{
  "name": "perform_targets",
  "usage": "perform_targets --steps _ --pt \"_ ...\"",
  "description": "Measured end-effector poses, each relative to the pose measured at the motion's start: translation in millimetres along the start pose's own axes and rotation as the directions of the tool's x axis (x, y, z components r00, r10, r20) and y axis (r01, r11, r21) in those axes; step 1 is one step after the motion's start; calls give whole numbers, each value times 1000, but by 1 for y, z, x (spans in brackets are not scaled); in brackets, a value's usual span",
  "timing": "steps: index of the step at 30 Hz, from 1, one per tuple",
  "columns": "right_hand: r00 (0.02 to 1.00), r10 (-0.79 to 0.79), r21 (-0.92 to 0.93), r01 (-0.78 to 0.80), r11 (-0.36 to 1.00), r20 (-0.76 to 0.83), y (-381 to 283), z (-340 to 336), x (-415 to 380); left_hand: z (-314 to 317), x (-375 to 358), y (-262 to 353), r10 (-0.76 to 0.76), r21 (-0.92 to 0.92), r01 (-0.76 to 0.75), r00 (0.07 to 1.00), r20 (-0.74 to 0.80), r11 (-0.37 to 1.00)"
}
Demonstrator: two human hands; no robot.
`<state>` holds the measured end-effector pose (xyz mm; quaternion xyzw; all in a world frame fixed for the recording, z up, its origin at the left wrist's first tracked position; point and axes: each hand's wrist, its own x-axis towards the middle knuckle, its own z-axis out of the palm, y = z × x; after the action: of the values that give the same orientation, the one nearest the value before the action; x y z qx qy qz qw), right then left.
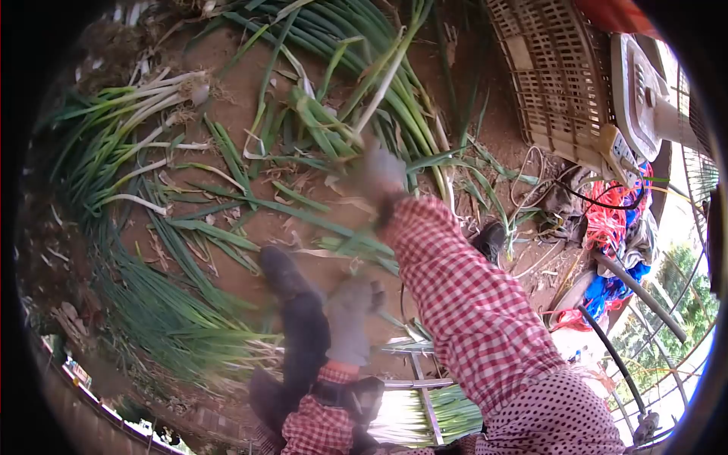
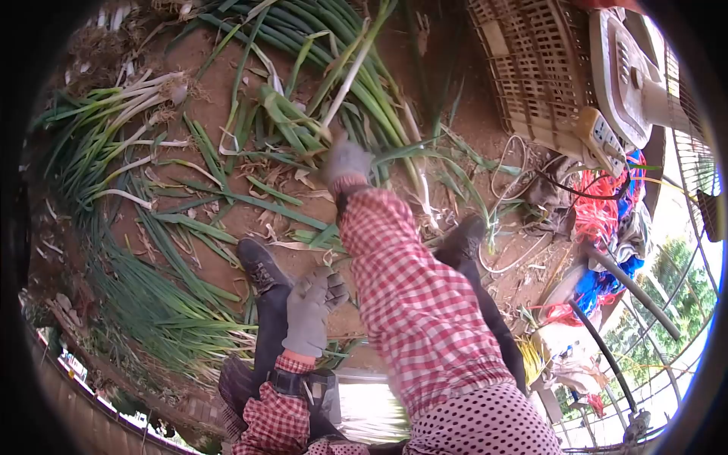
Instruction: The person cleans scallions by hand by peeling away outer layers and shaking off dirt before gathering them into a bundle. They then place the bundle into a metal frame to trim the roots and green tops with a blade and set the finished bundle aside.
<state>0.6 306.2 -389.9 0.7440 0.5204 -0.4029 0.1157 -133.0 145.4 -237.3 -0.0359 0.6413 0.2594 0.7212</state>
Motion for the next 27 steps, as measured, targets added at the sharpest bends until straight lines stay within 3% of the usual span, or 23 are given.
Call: perform_targets --steps 1,2,3,6,8,10,11,12,14,15,17,18,20,21,23,25,27 --pt "989 15 17 -18 1000 145 -3 18 3 -3 -2 6 16 3 -16 1000 2 1000" --pt "948 -56 -81 86 993 313 2 44 -15 -2 -3 12 33 -3 -33 999 12 999" --pt "900 -263 -135 326 936 348 11 59 -57 1 -4 17 13 -6 -13 1000 1 1000" --pt "940 -341 59 341 938 -22 68 150 -126 6 -8 35 -29 -29 28 999 -32 999" --pt "972 -166 397 87 914 167 63 117 -103 7 -12 44 -56 -57 51 996 -75 997" --pt "911 -58 624 -232 746 408 47 76 -71 -10 -5 26 15 -45 -22 990 -143 999" --pt "981 131 754 -192 628 141 17 40 -42 -17 -1 19 46 -28 -52 984 -175 998" --pt "976 209 661 -117 741 -62 11 34 5 -18 0 23 14 -44 -22 987 -161 999" --pt "974 222 877 -63 476 -51 -6 14 91 -19 0 33 -53 -72 44 989 -140 996" --pt "973 227 947 -31 320 -45 -13 13 110 -22 2 35 -16 -62 7 990 -139 998" --pt "951 270 849 -17 528 -149 -36 -12 89 -24 2 42 56 -43 -61 991 -124 997" --pt "936 277 775 -8 632 -216 -46 -28 76 -17 1 52 211 86 -200 965 -156 976" --pt "856 -73 565 399 722 -511 -46 -22 19 2 0 74 518 332 -448 839 -164 830" --pt "959 -53 548 203 811 -278 -54 -40 -29 9 2 81 554 401 -459 817 -161 793" --pt "937 -318 400 349 848 -143 -54 -57 -104 17 1 83 605 544 -447 783 -144 710" --pt "876 -474 295 477 828 -86 -37 -35 -155 13 -4 77 295 445 -234 953 -73 864" --pt "779 -589 497 432 752 215 -4 -53 -151 6 1 74 -32 373 18 999 33 928"
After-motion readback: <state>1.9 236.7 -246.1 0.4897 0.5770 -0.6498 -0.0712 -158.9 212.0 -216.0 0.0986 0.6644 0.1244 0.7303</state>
